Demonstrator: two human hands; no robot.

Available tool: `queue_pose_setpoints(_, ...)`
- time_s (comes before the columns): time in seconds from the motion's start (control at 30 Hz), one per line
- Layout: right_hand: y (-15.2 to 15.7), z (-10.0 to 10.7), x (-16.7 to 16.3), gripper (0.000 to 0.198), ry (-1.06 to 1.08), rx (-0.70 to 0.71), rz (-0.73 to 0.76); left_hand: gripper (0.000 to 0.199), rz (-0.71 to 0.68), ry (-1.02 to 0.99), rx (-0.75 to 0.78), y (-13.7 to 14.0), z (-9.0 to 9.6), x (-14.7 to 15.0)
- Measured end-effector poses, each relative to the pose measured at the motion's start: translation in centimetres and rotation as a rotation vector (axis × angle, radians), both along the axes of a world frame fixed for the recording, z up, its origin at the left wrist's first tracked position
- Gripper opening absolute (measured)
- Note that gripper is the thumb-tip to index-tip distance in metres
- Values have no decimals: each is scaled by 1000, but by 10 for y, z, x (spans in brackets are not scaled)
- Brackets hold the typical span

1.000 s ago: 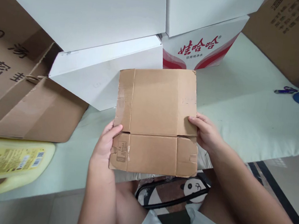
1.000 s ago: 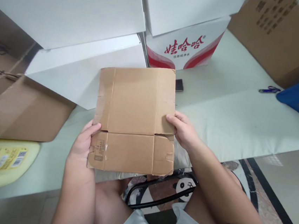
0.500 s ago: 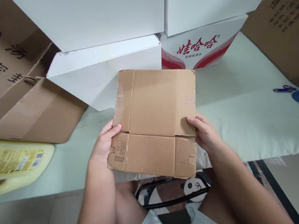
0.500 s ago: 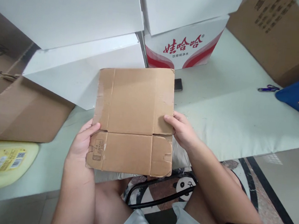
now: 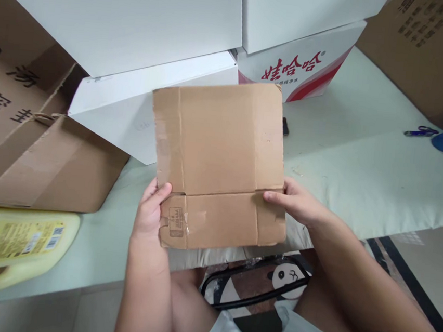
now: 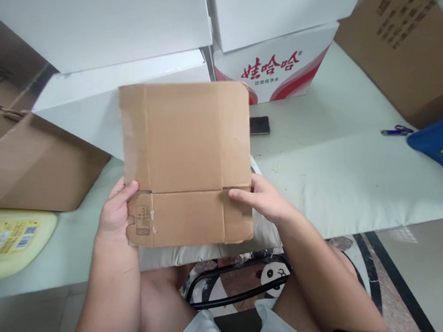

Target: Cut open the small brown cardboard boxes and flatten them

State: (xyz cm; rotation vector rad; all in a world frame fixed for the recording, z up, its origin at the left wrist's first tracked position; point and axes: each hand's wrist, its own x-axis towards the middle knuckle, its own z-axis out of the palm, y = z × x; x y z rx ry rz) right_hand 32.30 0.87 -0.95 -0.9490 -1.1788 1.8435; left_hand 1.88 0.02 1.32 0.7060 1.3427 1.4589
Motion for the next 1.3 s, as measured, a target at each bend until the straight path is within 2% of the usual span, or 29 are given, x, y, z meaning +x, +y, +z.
queue_pose_setpoints(0.1,0,3,0,48,-21,18,61,50,97,3,134,3,-3,0)
queue_pose_setpoints(0.2,1,3,-1,45,-9,18,91,45,154,-21,190,6,-4,4)
queue_pose_setpoints(0.53,4,-2,-1,34,38,62,28,30,279,-14,346,15,-5,8)
queue_pose_setpoints(0.7,3,-5,-6,46,66,82,-15,30,254,-5,331,17,-9,8)
queue_pose_setpoints(0.9,4,-10,-12,38,62,113,-110,41,176,18,326,16,-15,17)
queue_pose_setpoints(1.03,3,-13,-18,40,20,104,-119,53,88,18,303,12,-14,30)
queue_pose_setpoints(1.17,-1,-8,-23,43,96,8,-293,56,54,1,283,2,-6,36)
queue_pose_setpoints(1.3,0,5,-20,45,146,-62,-437,47,17,-125,327,-8,7,31)
